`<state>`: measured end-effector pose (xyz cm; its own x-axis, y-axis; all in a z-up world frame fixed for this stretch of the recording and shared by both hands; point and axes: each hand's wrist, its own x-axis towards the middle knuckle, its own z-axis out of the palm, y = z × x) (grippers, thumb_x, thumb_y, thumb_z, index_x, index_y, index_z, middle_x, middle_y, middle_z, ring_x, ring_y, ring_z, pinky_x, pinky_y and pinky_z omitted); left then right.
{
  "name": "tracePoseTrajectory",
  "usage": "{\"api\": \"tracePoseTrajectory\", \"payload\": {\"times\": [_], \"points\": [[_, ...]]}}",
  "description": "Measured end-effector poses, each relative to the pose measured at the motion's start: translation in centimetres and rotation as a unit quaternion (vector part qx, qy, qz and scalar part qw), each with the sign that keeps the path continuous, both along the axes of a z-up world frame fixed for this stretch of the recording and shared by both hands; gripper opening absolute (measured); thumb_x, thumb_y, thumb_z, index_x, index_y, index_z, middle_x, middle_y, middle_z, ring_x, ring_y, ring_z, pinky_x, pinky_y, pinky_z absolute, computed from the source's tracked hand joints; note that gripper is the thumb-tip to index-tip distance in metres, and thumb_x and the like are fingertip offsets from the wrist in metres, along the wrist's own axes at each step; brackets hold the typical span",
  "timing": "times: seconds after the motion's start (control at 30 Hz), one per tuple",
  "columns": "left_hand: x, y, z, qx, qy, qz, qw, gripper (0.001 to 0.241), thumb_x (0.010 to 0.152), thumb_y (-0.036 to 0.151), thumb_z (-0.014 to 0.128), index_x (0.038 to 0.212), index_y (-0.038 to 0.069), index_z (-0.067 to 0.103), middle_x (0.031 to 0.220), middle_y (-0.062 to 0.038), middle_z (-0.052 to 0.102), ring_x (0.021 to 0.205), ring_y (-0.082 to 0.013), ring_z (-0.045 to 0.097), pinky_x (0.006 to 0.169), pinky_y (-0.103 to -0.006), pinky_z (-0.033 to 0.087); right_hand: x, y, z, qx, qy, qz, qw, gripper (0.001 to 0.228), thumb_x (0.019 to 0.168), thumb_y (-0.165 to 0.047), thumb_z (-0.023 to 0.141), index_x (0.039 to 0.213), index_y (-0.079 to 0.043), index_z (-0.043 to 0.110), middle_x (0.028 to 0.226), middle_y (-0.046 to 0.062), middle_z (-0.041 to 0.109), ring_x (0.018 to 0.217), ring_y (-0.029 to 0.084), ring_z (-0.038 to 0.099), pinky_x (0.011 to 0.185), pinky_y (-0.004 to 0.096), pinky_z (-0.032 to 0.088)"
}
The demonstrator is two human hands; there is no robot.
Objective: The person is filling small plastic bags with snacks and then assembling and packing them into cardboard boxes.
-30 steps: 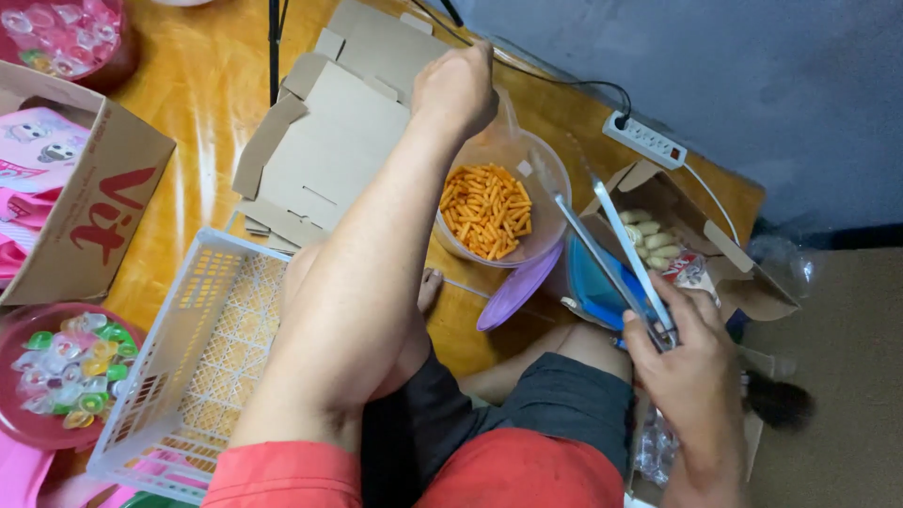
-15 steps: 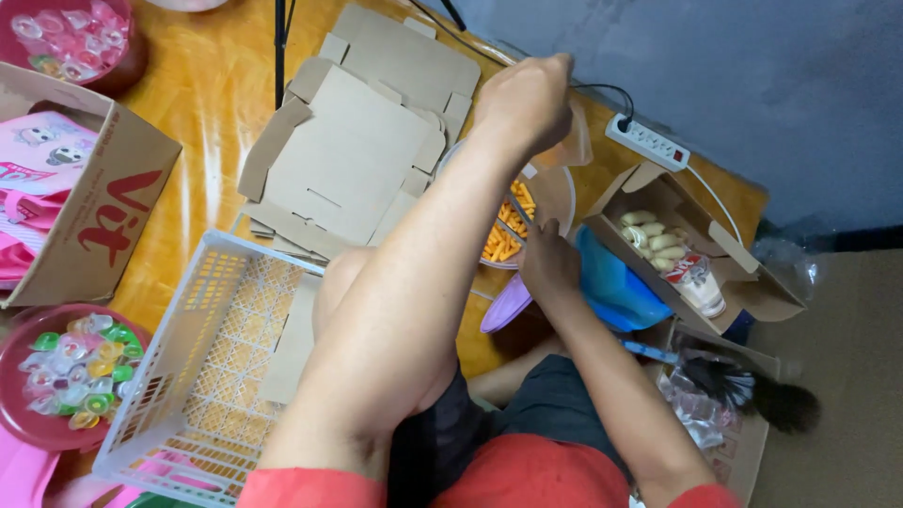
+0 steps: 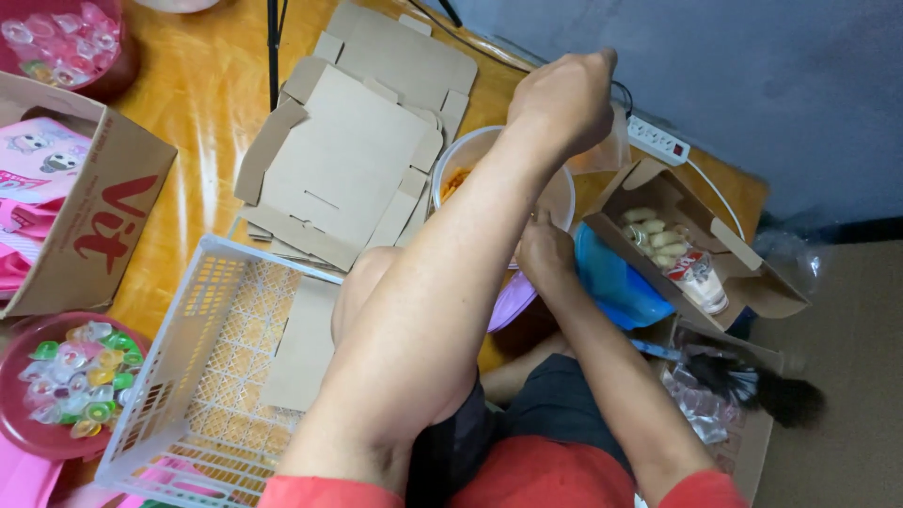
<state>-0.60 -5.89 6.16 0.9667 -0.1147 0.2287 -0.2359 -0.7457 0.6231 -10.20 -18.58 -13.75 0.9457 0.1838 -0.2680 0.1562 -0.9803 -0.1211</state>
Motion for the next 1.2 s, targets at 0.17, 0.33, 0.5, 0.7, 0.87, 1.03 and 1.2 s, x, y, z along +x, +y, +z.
{"api": "tracePoseTrajectory", "payload": {"times": [0.17, 0.33, 0.5, 0.7, 0.87, 1.03, 1.2], "points": [[0.7, 0.2, -1.4, 0.006, -0.01, 0.006, 1.0, 0.022, 0.082, 0.009, 0.06, 0.101, 0.008, 0.069, 0.094, -0.015, 0.078, 0.088, -0.0385, 0.074, 0.08, -0.05, 0.058, -0.5, -0.4, -0.7, 0.007, -0.038, 0.015, 0.999, 0.057, 0.087, -0.017, 0.066, 0.14, -0.002, 0.052, 0.144, 0.023, 0.05, 0.084, 0.044, 0.068, 0.071, 0.054, 0.056], [1.3, 1.5, -2.1, 0.023, 0.018, 0.019, 0.999, 0.027, 0.082, 0.009, 0.06, 0.107, 0.011, 0.071, 0.099, -0.014, 0.078, 0.093, -0.0386, 0.073, 0.081, -0.0513, 0.057, -0.7, 0.5, 2.2, 0.032, 0.01, -0.034, 0.999, 0.04, 0.089, -0.009, 0.07, 0.127, -0.001, 0.065, 0.125, 0.02, 0.061, 0.082, 0.035, 0.071, 0.071, 0.045, 0.059], [2.3, 2.9, -3.4, 0.058, 0.051, 0.022, 0.997, 0.028, 0.079, 0.006, 0.06, 0.105, 0.008, 0.071, 0.1, -0.015, 0.077, 0.092, -0.0371, 0.074, 0.079, -0.0491, 0.06, -1.3, -1.4, 1.6, 0.06, 0.006, -0.045, 0.997, 0.034, 0.089, -0.022, 0.059, 0.117, -0.006, 0.07, 0.108, 0.022, 0.064, 0.084, 0.044, 0.066, 0.071, 0.053, 0.053], [2.5, 3.7, -3.9, 0.065, 0.073, 0.01, 0.995, 0.024, 0.082, 0.009, 0.065, 0.105, 0.007, 0.07, 0.103, -0.014, 0.077, 0.095, -0.0359, 0.073, 0.082, -0.0472, 0.059, -3.0, -2.9, 4.0, 0.145, 0.012, -0.088, 0.985, 0.025, 0.096, -0.03, 0.063, 0.103, -0.007, 0.072, 0.1, 0.017, 0.067, 0.086, 0.039, 0.065, 0.077, 0.047, 0.053], [2.9, 4.4, -5.2, 0.083, 0.098, 0.009, 0.992, 0.021, 0.081, 0.006, 0.063, 0.101, 0.008, 0.069, 0.103, -0.014, 0.075, 0.095, -0.036, 0.072, 0.082, -0.0479, 0.058, -5.1, -5.4, 4.7, 0.225, -0.017, -0.11, 0.968, 0.031, 0.082, -0.013, 0.068, 0.111, -0.005, 0.075, 0.095, 0.016, 0.072, 0.078, 0.034, 0.067, 0.072, 0.04, 0.054], [2.7, 5.6, -5.1, 0.083, 0.127, 0.014, 0.988, 0.025, 0.082, 0.01, 0.064, 0.107, 0.007, 0.066, 0.108, -0.016, 0.074, 0.102, -0.0374, 0.07, 0.085, -0.0486, 0.057, -8.4, -7.5, 5.2, 0.245, -0.031, -0.136, 0.959, 0.038, 0.084, -0.019, 0.071, 0.12, -0.008, 0.075, 0.099, 0.012, 0.073, 0.081, 0.028, 0.069, 0.073, 0.035, 0.056], [3.1, 6.8, -6.0, 0.088, 0.157, 0.025, 0.983, 0.029, 0.078, 0.004, 0.062, 0.106, 0.005, 0.068, 0.102, -0.017, 0.074, 0.095, -0.0373, 0.071, 0.083, -0.0476, 0.058, -12.4, -8.3, 8.9, 0.351, -0.019, -0.204, 0.913, 0.042, 0.086, -0.01, 0.071, 0.127, 0.0, 0.069, 0.113, 0.01, 0.074, 0.094, 0.021, 0.07, 0.085, 0.03, 0.056]]}}
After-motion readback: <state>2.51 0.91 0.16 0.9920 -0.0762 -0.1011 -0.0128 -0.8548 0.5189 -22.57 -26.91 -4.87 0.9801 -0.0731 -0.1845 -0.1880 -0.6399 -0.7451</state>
